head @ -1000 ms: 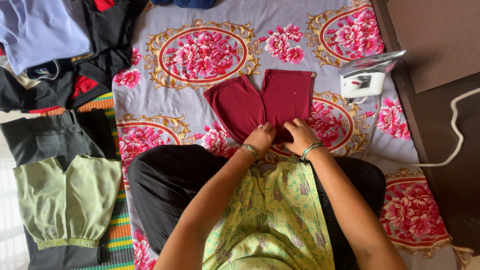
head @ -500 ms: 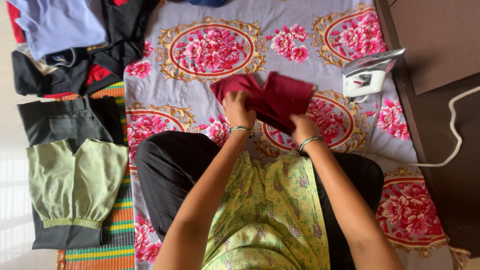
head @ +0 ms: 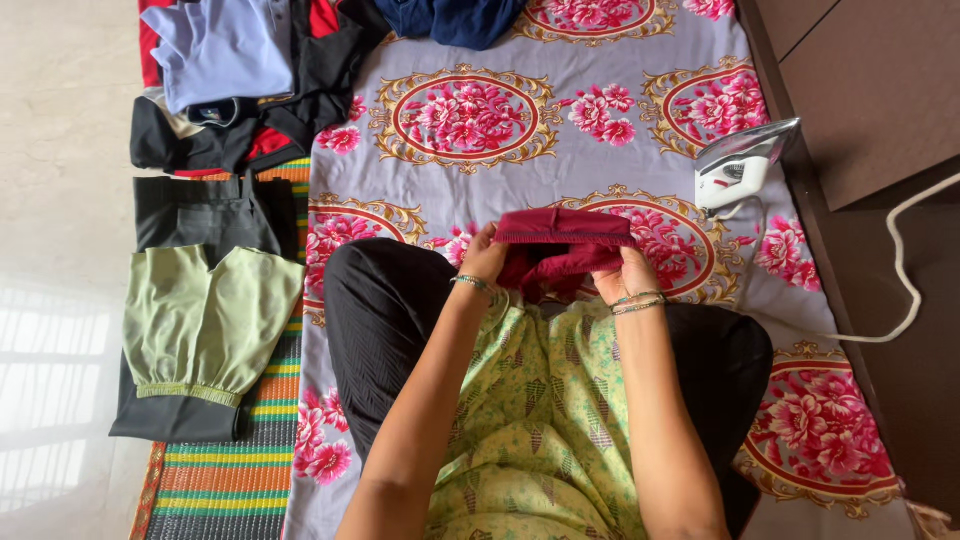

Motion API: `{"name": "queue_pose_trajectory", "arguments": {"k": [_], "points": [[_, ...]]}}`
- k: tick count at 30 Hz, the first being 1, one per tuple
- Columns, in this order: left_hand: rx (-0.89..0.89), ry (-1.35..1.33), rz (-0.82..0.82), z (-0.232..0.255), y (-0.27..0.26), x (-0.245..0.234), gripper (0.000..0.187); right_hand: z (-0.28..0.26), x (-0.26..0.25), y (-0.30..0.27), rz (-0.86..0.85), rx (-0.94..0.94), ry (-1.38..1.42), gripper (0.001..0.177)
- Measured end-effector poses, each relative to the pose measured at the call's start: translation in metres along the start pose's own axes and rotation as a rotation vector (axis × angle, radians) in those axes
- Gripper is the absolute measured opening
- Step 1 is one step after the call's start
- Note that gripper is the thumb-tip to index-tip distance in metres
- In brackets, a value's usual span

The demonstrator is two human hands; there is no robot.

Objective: The person irons a pair of maroon shorts on a bed using a handheld iron. They repeatedly smooth the fabric, flip the shorts to iron different sections, and adjust the garment's position throughout the process.

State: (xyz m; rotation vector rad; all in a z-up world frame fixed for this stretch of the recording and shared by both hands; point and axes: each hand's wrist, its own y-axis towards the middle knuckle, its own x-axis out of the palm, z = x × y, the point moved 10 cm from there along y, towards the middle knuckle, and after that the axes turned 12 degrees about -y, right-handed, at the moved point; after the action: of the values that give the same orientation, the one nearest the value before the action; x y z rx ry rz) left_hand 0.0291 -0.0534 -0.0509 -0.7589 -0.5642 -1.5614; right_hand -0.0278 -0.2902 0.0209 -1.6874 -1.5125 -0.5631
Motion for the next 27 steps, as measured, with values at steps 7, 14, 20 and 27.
{"name": "queue_pose_trajectory", "arguments": {"k": [7, 14, 20, 27], "points": [[-0.269, -0.166, -0.176, 0.032, -0.078, 0.028, 0.024, -0.012, 0.039, -0.053, -0.156, 0.046, -0.317, 0.027], [-0.199, -0.162, -0.110, 0.113, -0.110, 0.143, 0.024, -0.038, 0.160, -0.153, -0.510, -0.150, -1.020, 0.053], [0.227, 0.849, -0.591, 0.153, -0.148, 0.265, 0.046, -0.070, 0.233, -0.197, -0.318, -0.995, -1.596, 0.073], [0.380, 1.455, -0.347, 0.186, -0.109, 0.241, 0.043, -0.080, 0.172, -0.119, -0.304, -0.524, -1.238, 0.021]]}}
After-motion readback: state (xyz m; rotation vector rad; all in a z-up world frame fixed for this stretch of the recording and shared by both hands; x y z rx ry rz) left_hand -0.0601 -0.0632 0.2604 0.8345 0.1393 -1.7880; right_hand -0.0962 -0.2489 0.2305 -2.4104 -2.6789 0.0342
